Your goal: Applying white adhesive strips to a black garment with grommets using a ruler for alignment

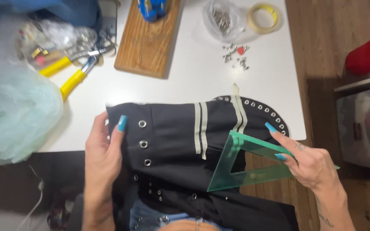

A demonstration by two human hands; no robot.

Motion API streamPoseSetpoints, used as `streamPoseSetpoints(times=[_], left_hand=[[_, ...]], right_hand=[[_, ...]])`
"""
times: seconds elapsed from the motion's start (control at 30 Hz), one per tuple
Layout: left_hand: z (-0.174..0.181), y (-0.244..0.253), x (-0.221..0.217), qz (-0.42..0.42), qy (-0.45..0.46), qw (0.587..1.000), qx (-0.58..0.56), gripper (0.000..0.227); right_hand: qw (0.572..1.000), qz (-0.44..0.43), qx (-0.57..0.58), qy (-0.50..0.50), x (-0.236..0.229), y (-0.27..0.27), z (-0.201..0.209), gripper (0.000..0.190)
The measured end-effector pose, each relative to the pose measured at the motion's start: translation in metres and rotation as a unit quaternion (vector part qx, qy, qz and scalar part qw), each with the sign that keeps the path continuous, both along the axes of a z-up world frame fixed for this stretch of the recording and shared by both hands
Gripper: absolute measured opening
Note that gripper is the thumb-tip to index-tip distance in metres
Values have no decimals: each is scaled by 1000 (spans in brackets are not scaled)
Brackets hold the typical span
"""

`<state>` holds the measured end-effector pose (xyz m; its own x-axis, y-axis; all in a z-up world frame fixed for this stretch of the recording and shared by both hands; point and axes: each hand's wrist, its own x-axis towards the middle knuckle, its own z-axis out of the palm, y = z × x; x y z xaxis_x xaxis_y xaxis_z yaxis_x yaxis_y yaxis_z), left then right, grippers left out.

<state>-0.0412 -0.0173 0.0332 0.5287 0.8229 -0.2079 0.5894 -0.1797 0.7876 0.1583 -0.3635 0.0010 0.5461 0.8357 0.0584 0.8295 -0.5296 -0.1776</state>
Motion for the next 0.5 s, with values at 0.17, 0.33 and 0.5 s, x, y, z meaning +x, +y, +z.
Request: streamPoseSetpoints(times=[0.17,0.33,0.5], left_hand=[[3,-1,-16,-305,-320,891,-106,62],[0,25,29,-137,-260,954,-55,44],[-27,26,30,-93,-126,969,192,33]], right_hand=[[997,47,17,-56,-2,3,1,42],[998,5,26,-55,-17,0,2,48],[994,-10,-20,-107,-29,6,14,46]])
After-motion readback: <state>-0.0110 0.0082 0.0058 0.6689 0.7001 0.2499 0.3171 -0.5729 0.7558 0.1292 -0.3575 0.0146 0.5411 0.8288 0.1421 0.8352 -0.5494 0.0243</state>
